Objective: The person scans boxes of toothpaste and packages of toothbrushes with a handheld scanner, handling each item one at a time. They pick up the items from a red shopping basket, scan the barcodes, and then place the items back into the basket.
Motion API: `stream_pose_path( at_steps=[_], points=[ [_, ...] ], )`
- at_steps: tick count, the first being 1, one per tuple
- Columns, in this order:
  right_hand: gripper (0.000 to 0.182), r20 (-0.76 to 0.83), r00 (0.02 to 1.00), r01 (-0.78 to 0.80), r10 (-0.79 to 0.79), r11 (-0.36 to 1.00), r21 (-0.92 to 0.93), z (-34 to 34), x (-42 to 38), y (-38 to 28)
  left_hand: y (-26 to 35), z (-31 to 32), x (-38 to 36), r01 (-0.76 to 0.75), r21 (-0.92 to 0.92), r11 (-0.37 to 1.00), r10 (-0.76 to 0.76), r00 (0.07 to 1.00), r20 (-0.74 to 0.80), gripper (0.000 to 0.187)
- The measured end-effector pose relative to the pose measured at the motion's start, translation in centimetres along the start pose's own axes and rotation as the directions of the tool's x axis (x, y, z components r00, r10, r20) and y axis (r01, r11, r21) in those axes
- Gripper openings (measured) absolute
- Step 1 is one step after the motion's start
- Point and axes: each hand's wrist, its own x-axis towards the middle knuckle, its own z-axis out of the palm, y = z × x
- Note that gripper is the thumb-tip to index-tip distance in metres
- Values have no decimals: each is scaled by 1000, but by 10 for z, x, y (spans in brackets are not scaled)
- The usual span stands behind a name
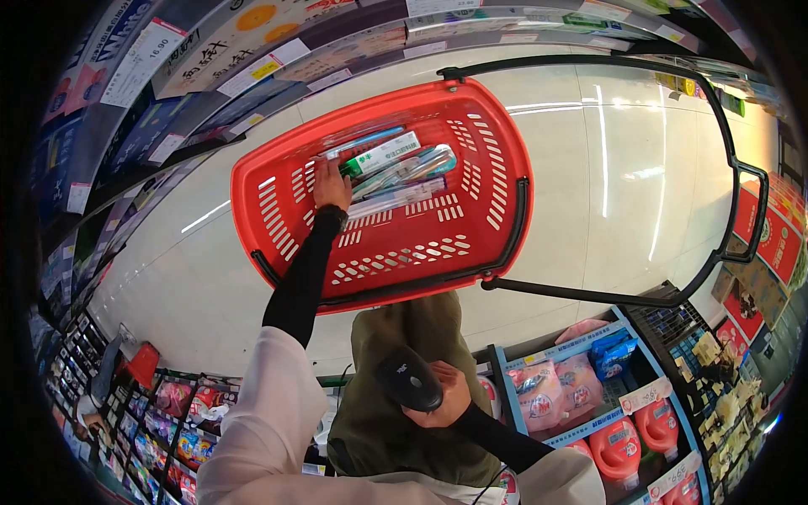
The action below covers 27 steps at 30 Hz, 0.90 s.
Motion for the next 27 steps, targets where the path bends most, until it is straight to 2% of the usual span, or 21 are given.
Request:
stream_pose_path(
  at_steps=[1, 2, 4, 5, 6, 8, 9, 12, 14, 16, 18, 19, 20, 21, 22, 23, 24, 25, 26, 27],
  points=[
    [33, 1, 1000, -4, 4, 1000, 1, -1, 1, 0, -7, 5, 3, -41, -9, 999, 42, 993, 112, 46],
    [33, 10, 1000, -22, 22, 1000, 21, -3, 1, 0, -13, 10, 6, -41, -12, 999, 42, 992, 117, 46],
    [33, 18, 999, -47, 46, 998, 41, -4, 1, 2, -16, 11, 10, -144, -128, 981, 174, 949, 263, 54],
    [34, 13, 999, -31, 30, 999, 27, -4, 2, 4, -12, 3, 13, -145, -128, 981, 179, 932, 315, 55],
    [34, 9, 1000, -16, 16, 1000, 14, -5, 1, 5, -14, 4, 15, -144, -132, 981, 179, 931, 318, 55],
    [34, 2, 1000, -10, 10, 1000, 9, -5, 3, 4, -27, 9, 26, -269, -89, 959, 283, 893, 350, 58],
    [34, -6, 1000, 0, 0, 1000, 7, -5, 3, 2, -30, 10, 28, -219, -88, 972, 236, 874, 425, 59],
    [33, 14, 1000, -7, 8, 998, -68, 2, -1, 0, -13, -24, 23, -138, -77, 987, 158, 877, 454, 57],
    [31, -5, 1000, 19, -20, 995, -102, 10, -7, 3, -4, -45, 18, -168, -63, 984, 179, 889, 422, 52],
    [29, -86, 996, -32, 18, 987, -158, 20, -11, 0, 20, -83, 7, -166, -78, 983, 182, 927, 327, 47],
    [24, -197, 980, -47, 9, 981, -190, 32, -10, -9, 48, -126, -7, -184, 26, 983, 168, 938, 302, 47],
    [25, -186, 982, -91, 45, 966, -243, 35, -13, -13, 62, -156, -16, -141, 22, 990, 125, 931, 343, 46],
    [26, -181, 981, -128, 76, 946, -298, 36, -15, -19, 59, -169, -29, -153, -11, 988, 150, 948, 280, 47],
    [26, -193, 980, -101, 43, 948, -302, 37, -19, -18, 72, -209, -41, -41, -34, 999, 50, 944, 327, 48],
    [24, -210, 971, -170, 113, 945, -279, 40, -24, -14, 75, -230, -56, -7, -19, 1000, 12, 950, 312, 48],
    [22, -227, 956, -241, 185, 937, -251, 41, -28, -17, 78, -259, -70, -40, -56, 998, 53, 965, 256, 47],
    [22, -243, 956, -224, 163, 942, -250, 44, -32, -27, 82, -292, -82, -19, -105, 994, 46, 964, 261, 46],
    [21, -347, 889, -319, 300, 948, 3, 45, -39, -39, 87, -325, -97, -1, -137, 991, 34, 971, 239, 47],
    [20, -400, 801, -365, 446, 893, 264, 42, -44, -61, 93, -358, -105, 17, -169, 986, 20, 976, 215, 48],
    [15, -430, 803, -287, 413, 900, 328, 38, -51, -81, 98, -390, -115, 4, -165, 986, 30, 978, 206, 48]
  ],
)
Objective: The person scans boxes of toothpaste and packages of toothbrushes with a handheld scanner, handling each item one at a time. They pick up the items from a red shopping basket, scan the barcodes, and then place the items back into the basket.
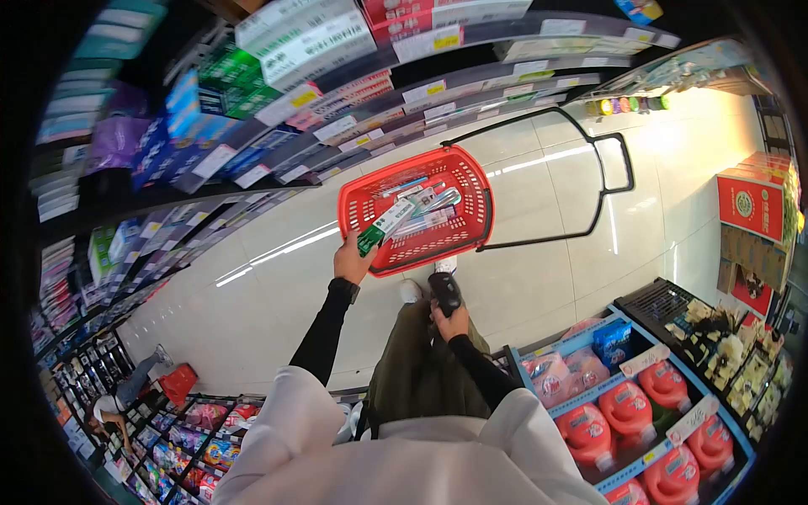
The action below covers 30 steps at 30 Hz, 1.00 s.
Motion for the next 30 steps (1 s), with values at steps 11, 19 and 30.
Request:
stream_pose_path(
  at_steps=[11, 19, 30],
  points=[
    [5, 113, 934, 263, -339, 866, 425, -93, -106, -238, 118, -281, -174, -354, -460, 814, 270, 933, -239, 43],
    [12, 33, 869, 448, -493, 814, 370, -120, -172, -314, 133, -352, -237, -451, -685, 572, 372, 887, -273, 41],
    [26, 203, 800, 394, -564, 750, 532, -147, -205, -353, 159, -343, -232, 156, -970, 186, 134, 974, 183, 39]
  ],
)
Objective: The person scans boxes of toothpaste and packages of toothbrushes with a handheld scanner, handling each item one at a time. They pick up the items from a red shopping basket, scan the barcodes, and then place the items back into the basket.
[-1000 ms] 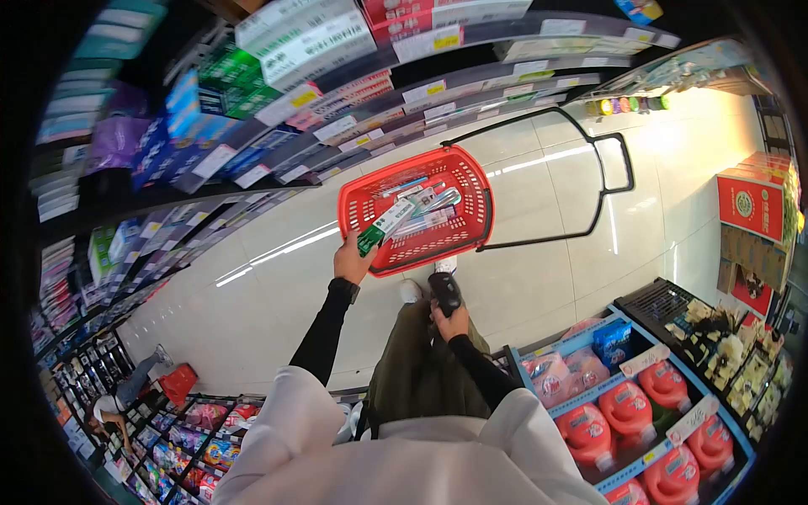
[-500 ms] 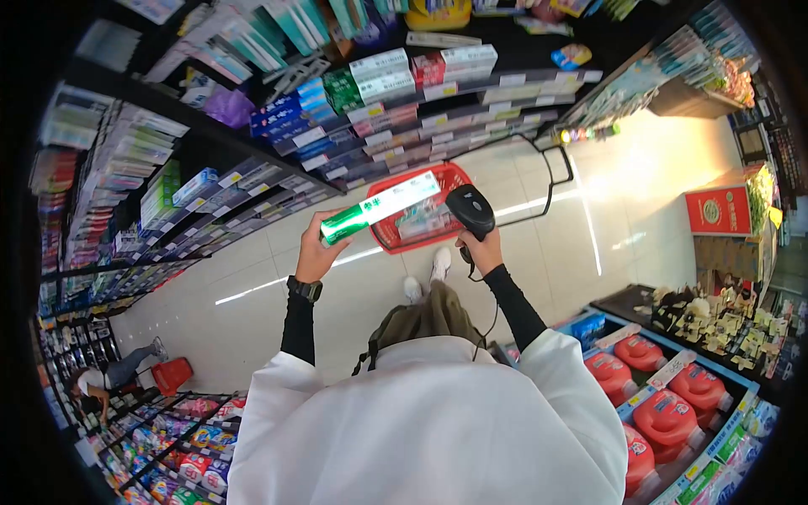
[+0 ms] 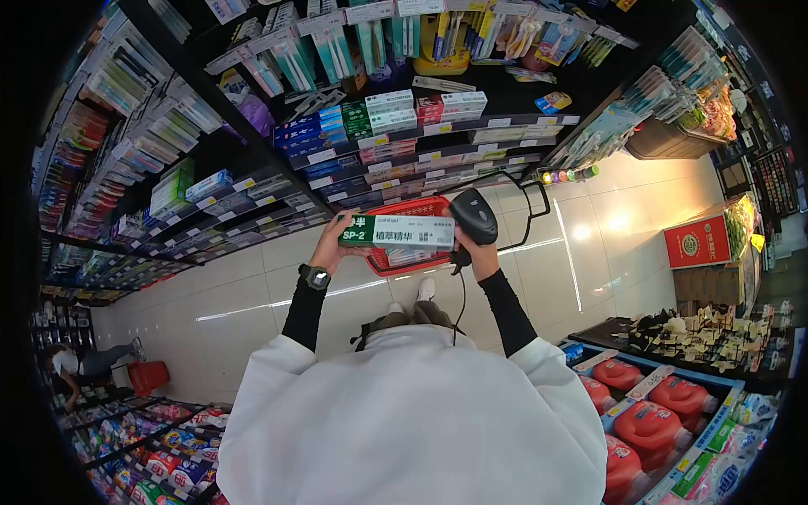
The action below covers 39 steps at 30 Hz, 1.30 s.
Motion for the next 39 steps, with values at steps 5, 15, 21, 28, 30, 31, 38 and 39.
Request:
stream_pose_path(
  at_steps=[5, 15, 21, 28, 30, 31, 38, 39],
  points=[
    [21, 55, 998, -18, 28, 984, -175, -14, 14, 4, 16, 8, 1, 27, -31, 999, -27, 1000, 12, 45],
    [24, -18, 999, 44, -49, 982, -185, -15, 51, -8, 39, 25, 5, 159, -369, 916, -111, 983, 147, 53],
    [36, -36, 999, 19, -20, 999, -35, -4, 62, -18, 29, 21, 17, -30, -447, 894, 134, 970, 204, 46],
    [32, -106, 994, -6, 10, 999, 38, -4, 80, -28, 37, 34, 24, -184, -305, 934, 237, 961, 145, 64],
    [35, -102, 995, -16, 19, 999, 27, -9, 86, -32, 43, 43, 24, -207, -223, 953, 237, 964, 120, 67],
    [38, -51, 998, -45, 45, 999, 14, -13, 88, -34, 45, 46, 24, -227, -140, 964, 241, 966, 95, 70],
    [34, 150, 982, -122, 116, 992, 25, -36, 99, -33, 41, 47, 30, -245, -48, 968, 247, 968, 37, 61],
    [34, 154, 980, -133, 127, 991, 25, -37, 101, -30, 37, 43, 31, -266, -48, 963, 267, 964, 14, 55]
  ],
)
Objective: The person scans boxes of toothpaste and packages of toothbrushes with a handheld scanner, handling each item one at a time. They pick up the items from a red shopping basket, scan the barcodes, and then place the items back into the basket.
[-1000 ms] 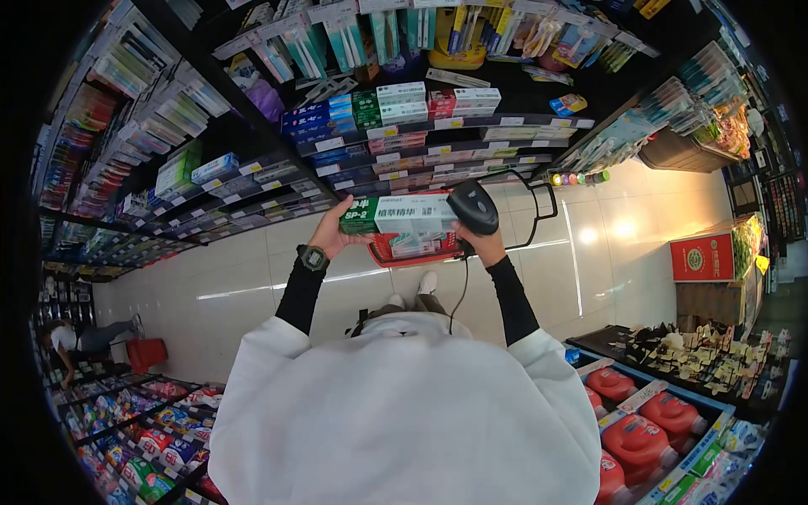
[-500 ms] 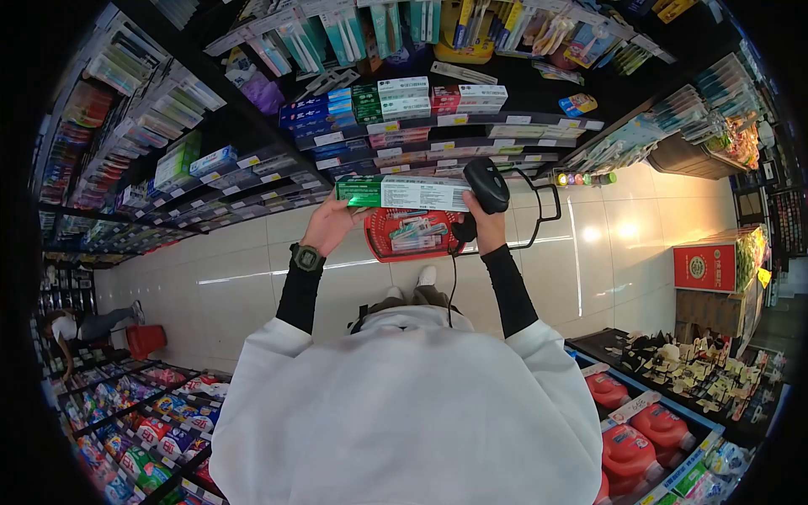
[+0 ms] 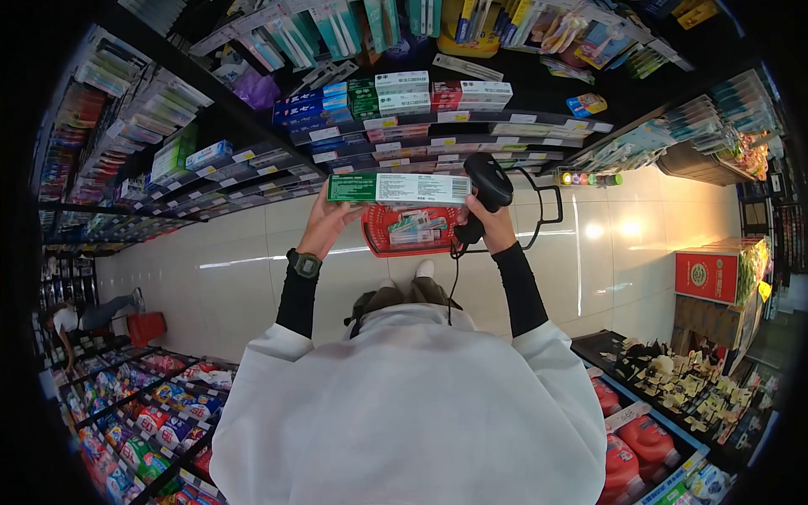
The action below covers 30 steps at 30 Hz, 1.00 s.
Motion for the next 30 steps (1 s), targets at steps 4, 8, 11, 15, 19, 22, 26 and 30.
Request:
stream_pose_path(
  at_steps=[4, 8, 11, 15, 19, 22, 26, 30],
  points=[
    [23, -2, 1000, -30, 30, 1000, 7, 9, 2, -6, -9, -8, 3, 30, -23, 999, -31, 998, -53, 41],
    [21, -71, 997, 36, -37, 999, -8, 14, 12, -1, -8, -11, 4, 90, -9, 996, -90, 994, -67, 38],
    [21, -126, 990, 51, -57, 997, -54, 23, 18, 3, -9, -21, 8, 57, 139, 989, -45, 995, -88, 37],
    [24, -236, 969, 61, -74, 996, -63, 45, 20, 9, 2, -30, 9, 55, 103, 993, -47, 996, -81, 46],
    [32, -374, 926, -65, 51, 998, -25, 57, 21, 17, 19, -34, 4, 24, 136, 990, -23, 1000, -10, 64],
    [32, -385, 920, -79, 70, 997, -9, 60, 21, 21, 26, -44, 4, -11, 160, 987, 0, 998, 68, 63],
    [32, -344, 938, -34, 47, 998, 44, 69, 18, 20, 21, -58, 8, -19, 169, 985, 16, 1000, 17, 52],
    [36, -279, 958, -64, 72, 997, 36, 69, 16, 29, 25, -68, 10, 94, 177, 980, -91, 996, -27, 51]
  ],
)
